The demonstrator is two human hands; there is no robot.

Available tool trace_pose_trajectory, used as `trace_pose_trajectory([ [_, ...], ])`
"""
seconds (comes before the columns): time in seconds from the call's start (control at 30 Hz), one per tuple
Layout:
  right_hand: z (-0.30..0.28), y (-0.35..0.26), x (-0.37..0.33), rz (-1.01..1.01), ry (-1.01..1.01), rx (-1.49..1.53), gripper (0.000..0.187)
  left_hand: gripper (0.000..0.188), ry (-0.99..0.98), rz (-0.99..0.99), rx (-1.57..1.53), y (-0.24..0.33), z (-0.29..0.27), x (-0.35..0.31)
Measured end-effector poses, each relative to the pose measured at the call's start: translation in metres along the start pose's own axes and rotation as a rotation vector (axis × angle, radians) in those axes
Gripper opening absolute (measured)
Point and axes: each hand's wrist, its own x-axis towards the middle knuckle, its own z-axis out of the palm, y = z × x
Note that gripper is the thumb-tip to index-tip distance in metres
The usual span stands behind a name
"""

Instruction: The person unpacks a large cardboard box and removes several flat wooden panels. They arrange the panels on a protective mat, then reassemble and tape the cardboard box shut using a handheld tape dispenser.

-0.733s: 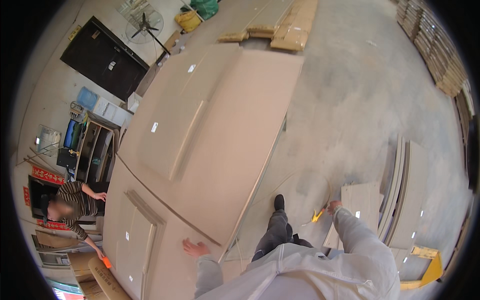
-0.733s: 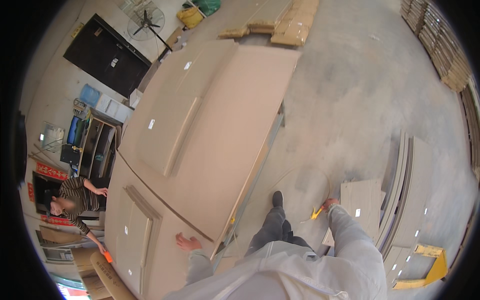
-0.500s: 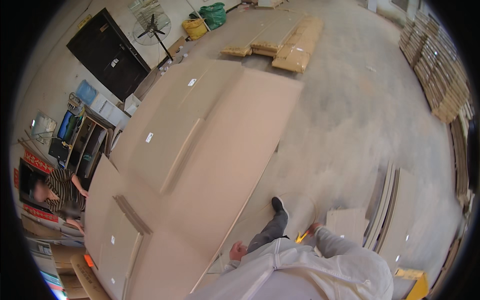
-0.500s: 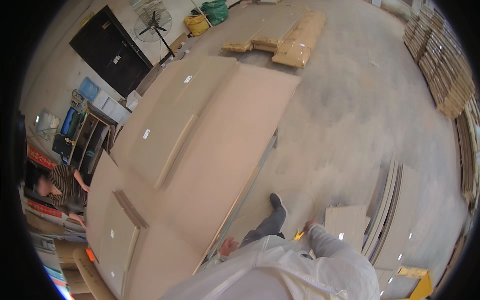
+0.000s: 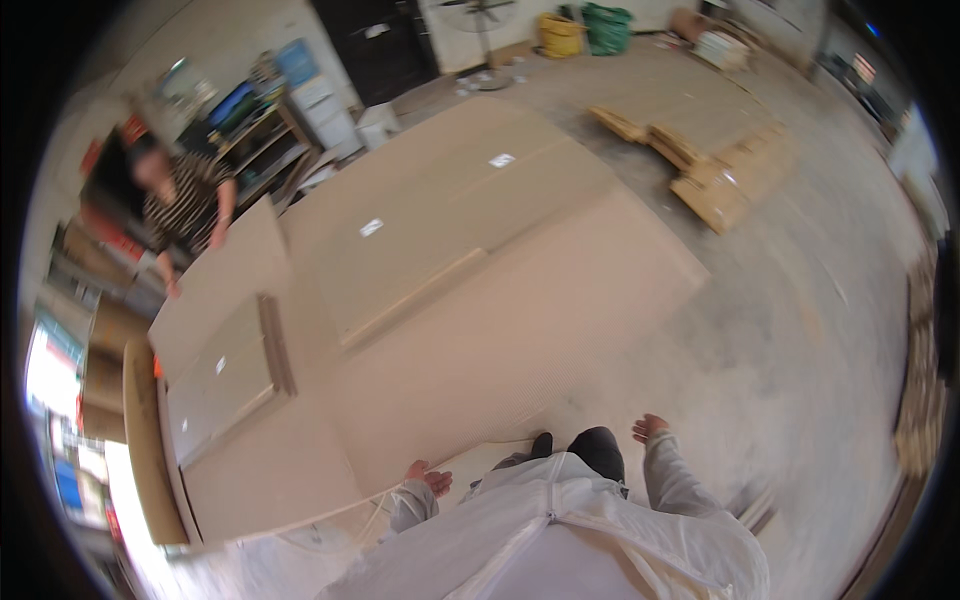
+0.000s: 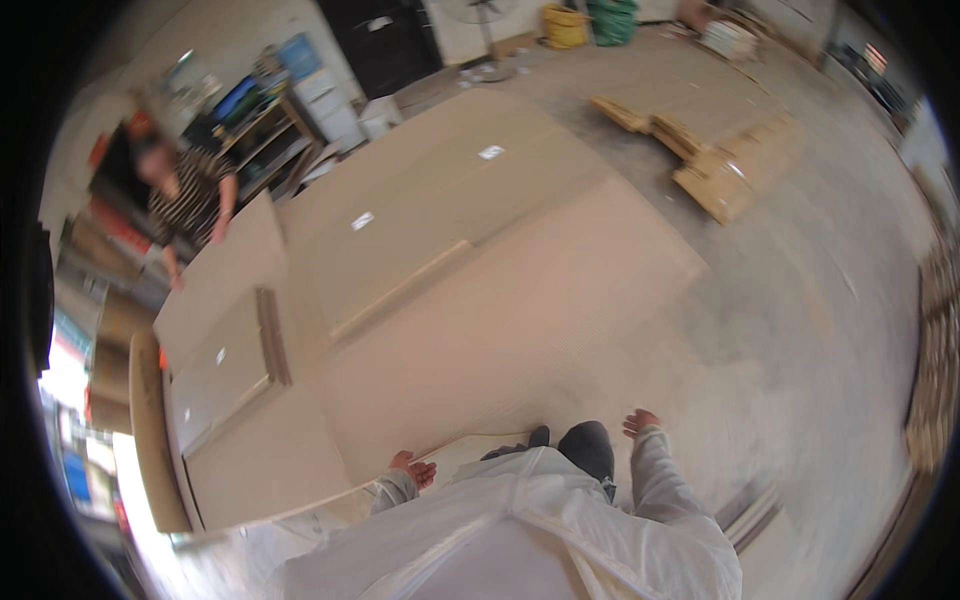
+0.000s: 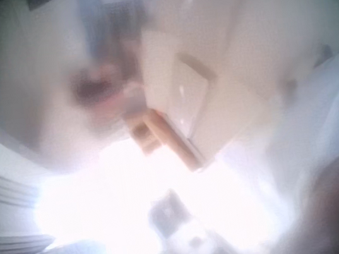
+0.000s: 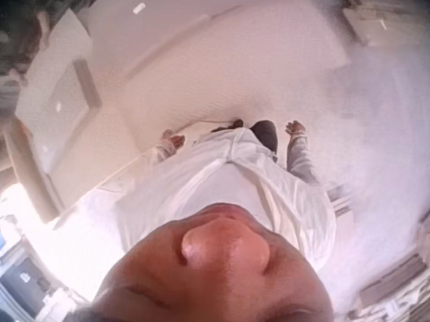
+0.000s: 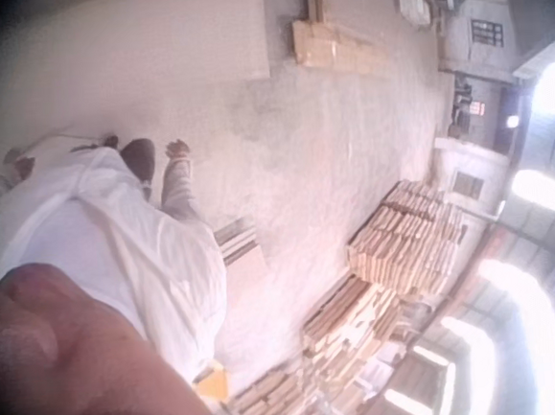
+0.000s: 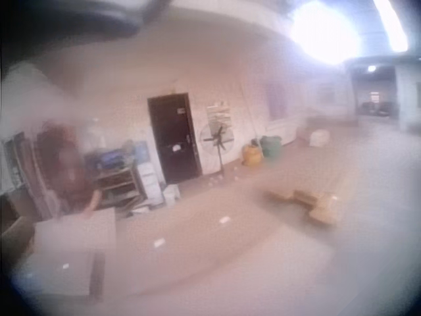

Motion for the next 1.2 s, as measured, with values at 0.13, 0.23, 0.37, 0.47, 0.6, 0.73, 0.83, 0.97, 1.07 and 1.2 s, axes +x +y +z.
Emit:
trace_pose_trajectory([
  [0.13, -0.009, -0.093, 0.04, 0.008, -0.051, 0.175, 0.049, 0.057, 0.148, 0.017, 0.002, -0.002, 0.021, -0.016],
  [0.23, -0.005, -0.182, 0.059, -0.066, -0.265, 0.21, 0.065, 0.058, 0.221, 0.141, 0.04, -0.009, 0.042, -0.024],
  [0.37, 0.011, -0.312, 0.071, -0.033, -0.513, 0.331, 0.073, 0.049, 0.427, 0.234, -0.023, -0.016, 0.071, -0.015],
  [0.47, 0.041, -0.379, 0.083, -0.155, -0.421, 0.31, 0.069, 0.033, 0.636, 0.488, 0.577, -0.014, 0.089, 0.004],
  [0.6, 0.048, -0.412, 0.078, -0.392, -0.455, 0.294, 0.052, 0.019, 0.918, 0.514, 0.288, -0.023, 0.103, 0.025],
  [0.73, 0.036, -0.43, 0.055, -0.572, -0.531, 0.239, 0.043, 0.015, 1.052, 0.623, 0.87, -0.031, 0.094, 0.032],
  [0.83, 0.041, -0.417, 0.046, -0.763, -0.551, 0.107, 0.045, 0.016, 1.013, 0.636, 0.58, -0.03, 0.086, 0.032],
  [0.97, 0.044, -0.382, 0.036, -0.79, -0.562, -0.021, 0.038, 0.018, 0.559, 0.77, -0.863, -0.024, 0.1, 0.019],
  [1.07, 0.049, -0.371, 0.017, -0.547, -0.704, -0.123, 0.032, 0.033, 0.343, 0.623, -1.096, -0.011, 0.13, -0.004],
  [1.2, 0.094, -0.373, -0.006, -0.236, -0.801, -0.206, 0.035, 0.038, 0.005, 0.624, -1.021, 0.002, 0.178, -0.029],
])
